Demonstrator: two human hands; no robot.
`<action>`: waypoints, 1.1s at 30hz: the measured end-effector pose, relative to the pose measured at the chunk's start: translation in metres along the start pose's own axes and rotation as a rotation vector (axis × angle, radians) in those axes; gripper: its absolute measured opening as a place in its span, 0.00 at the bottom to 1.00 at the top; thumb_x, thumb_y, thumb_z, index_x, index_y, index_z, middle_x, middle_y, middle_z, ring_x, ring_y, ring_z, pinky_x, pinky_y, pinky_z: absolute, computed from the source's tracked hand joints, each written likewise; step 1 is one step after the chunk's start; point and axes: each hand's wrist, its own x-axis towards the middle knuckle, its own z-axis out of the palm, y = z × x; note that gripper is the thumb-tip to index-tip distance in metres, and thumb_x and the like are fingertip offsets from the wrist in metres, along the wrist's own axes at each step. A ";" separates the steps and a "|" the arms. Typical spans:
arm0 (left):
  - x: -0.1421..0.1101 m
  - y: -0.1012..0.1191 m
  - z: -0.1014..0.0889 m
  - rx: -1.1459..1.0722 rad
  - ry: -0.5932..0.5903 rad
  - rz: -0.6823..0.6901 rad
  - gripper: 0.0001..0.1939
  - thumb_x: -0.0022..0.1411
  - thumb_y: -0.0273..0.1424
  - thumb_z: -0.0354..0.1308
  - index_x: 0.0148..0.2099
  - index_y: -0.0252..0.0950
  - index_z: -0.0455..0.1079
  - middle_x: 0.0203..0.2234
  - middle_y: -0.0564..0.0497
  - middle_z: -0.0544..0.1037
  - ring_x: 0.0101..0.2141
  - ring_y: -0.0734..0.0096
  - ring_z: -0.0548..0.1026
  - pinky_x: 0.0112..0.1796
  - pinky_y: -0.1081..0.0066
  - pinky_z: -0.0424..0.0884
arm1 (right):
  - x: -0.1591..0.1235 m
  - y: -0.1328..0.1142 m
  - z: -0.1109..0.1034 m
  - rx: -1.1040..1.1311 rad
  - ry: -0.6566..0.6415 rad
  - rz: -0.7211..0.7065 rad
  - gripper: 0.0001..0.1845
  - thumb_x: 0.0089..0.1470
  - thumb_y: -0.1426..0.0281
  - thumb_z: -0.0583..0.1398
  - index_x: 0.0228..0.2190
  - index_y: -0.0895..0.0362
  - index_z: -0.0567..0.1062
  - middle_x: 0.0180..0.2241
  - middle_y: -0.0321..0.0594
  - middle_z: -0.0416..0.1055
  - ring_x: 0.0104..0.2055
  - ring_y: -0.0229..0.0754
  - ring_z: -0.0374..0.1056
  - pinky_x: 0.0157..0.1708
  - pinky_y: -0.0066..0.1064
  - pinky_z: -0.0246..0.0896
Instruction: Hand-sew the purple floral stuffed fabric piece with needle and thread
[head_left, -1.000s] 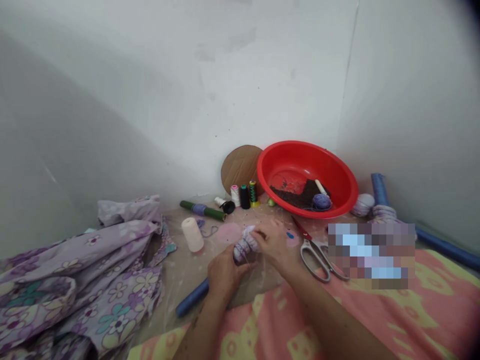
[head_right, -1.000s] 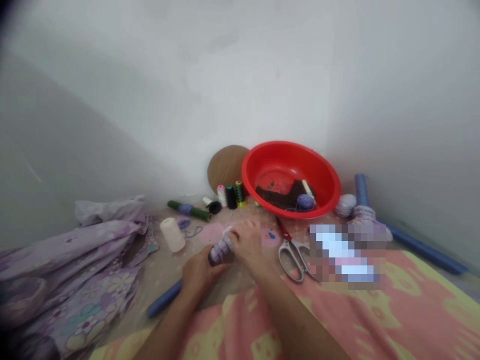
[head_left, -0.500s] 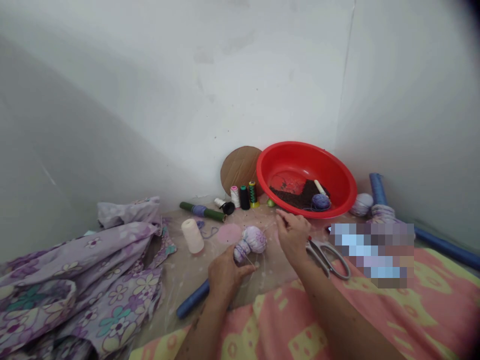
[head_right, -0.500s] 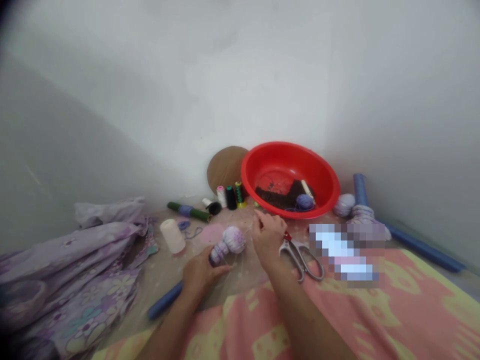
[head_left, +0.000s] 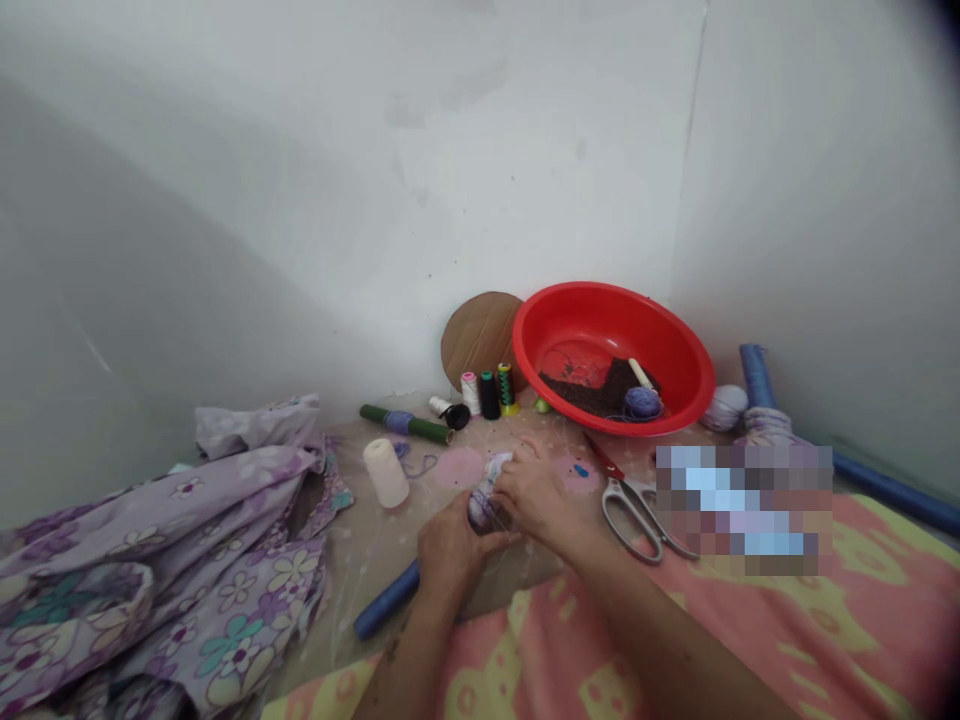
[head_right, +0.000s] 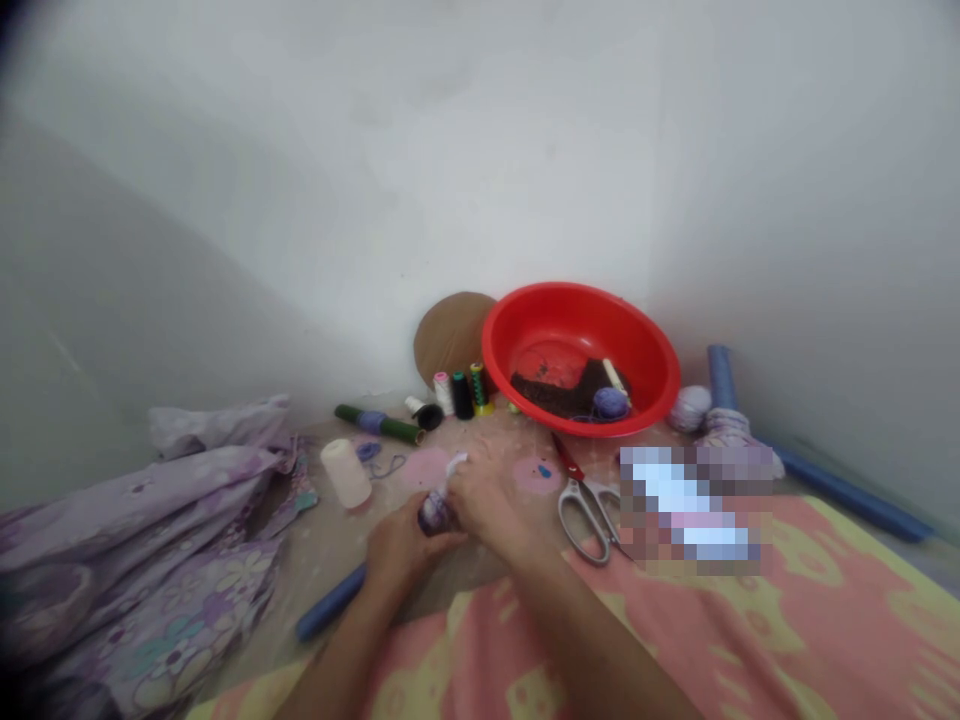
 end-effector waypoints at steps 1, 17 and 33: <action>0.000 0.000 0.000 -0.004 -0.003 -0.001 0.37 0.35 0.58 0.49 0.46 0.45 0.62 0.33 0.51 0.74 0.35 0.63 0.70 0.31 0.73 0.60 | 0.000 0.001 -0.001 -0.013 -0.024 -0.016 0.10 0.42 0.71 0.56 0.13 0.54 0.68 0.17 0.33 0.65 0.29 0.38 0.56 0.40 0.35 0.45; 0.000 -0.006 0.006 0.031 0.046 0.050 0.28 0.50 0.53 0.40 0.48 0.44 0.60 0.34 0.50 0.73 0.35 0.65 0.70 0.31 0.73 0.58 | -0.002 0.010 -0.012 -0.201 0.161 0.127 0.09 0.47 0.70 0.52 0.20 0.56 0.69 0.24 0.37 0.66 0.32 0.40 0.53 0.37 0.34 0.42; 0.002 -0.007 0.008 0.058 0.039 0.027 0.23 0.52 0.47 0.44 0.49 0.44 0.60 0.35 0.50 0.73 0.36 0.66 0.70 0.33 0.73 0.59 | 0.005 0.037 -0.034 -0.200 0.558 0.377 0.12 0.47 0.64 0.52 0.20 0.57 0.69 0.20 0.36 0.65 0.29 0.39 0.54 0.32 0.30 0.44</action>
